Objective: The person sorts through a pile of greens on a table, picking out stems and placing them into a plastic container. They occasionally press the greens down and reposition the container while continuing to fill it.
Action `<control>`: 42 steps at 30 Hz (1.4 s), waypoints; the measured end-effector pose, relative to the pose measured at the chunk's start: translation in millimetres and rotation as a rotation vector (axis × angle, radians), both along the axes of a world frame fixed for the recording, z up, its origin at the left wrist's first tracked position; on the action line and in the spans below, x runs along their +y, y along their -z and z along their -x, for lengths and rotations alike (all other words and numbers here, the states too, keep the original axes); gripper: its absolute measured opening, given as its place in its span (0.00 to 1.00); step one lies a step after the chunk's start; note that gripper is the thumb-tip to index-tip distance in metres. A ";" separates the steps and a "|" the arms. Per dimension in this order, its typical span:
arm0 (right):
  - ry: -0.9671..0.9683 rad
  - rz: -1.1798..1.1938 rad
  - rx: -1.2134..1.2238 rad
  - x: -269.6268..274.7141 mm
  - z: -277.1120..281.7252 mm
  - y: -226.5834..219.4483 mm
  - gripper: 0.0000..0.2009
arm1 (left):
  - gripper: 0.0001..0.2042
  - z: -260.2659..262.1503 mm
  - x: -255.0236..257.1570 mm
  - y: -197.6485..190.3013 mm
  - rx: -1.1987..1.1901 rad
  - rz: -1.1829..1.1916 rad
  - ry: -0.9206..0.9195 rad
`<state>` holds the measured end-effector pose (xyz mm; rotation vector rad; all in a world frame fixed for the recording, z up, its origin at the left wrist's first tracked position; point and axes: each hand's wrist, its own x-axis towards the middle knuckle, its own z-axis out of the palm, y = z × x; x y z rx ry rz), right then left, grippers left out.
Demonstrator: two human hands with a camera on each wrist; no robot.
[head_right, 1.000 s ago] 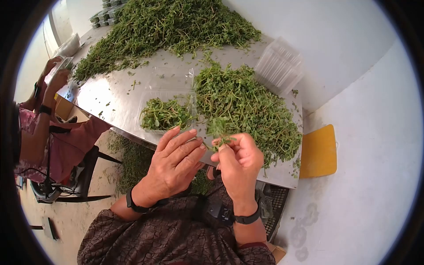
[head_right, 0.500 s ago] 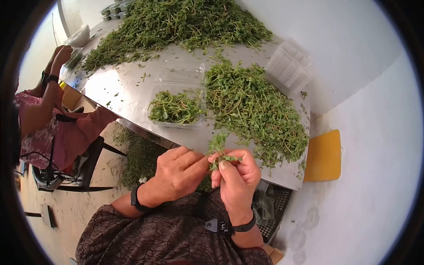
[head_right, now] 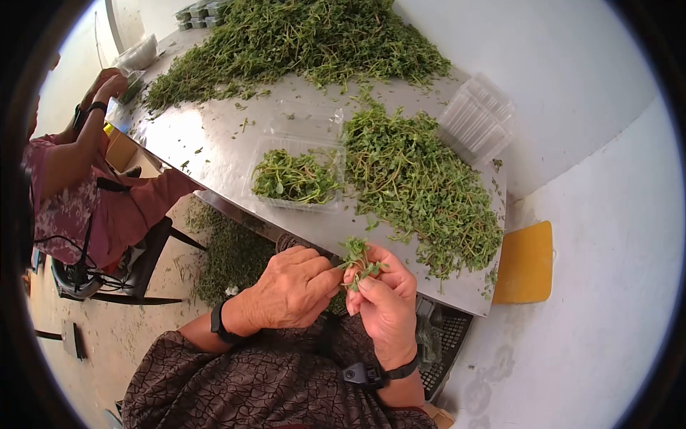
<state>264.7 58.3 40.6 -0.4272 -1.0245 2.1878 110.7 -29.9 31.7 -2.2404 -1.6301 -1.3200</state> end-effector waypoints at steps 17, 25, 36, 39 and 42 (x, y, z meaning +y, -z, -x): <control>0.212 -0.410 -0.116 -25.4 -7.2 -20.5 0.08 | 0.04 4.9 -4.1 10.9 -0.447 0.226 -0.109; 0.253 -0.577 -0.327 -14.4 12.7 -53.5 0.08 | 0.07 15.7 -11.2 2.6 -0.510 0.030 -0.040; 0.363 -1.028 -0.520 33.3 79.0 -61.0 0.07 | 0.09 31.2 -24.1 8.5 -0.443 -0.022 -0.132; 0.343 -1.091 -0.557 50.9 96.7 -48.9 0.07 | 0.11 34.3 -25.1 10.5 -0.455 -0.044 -0.146; 0.267 -1.010 -0.658 57.5 108.8 -42.5 0.07 | 0.13 38.4 -25.9 9.1 -0.384 -0.048 -0.150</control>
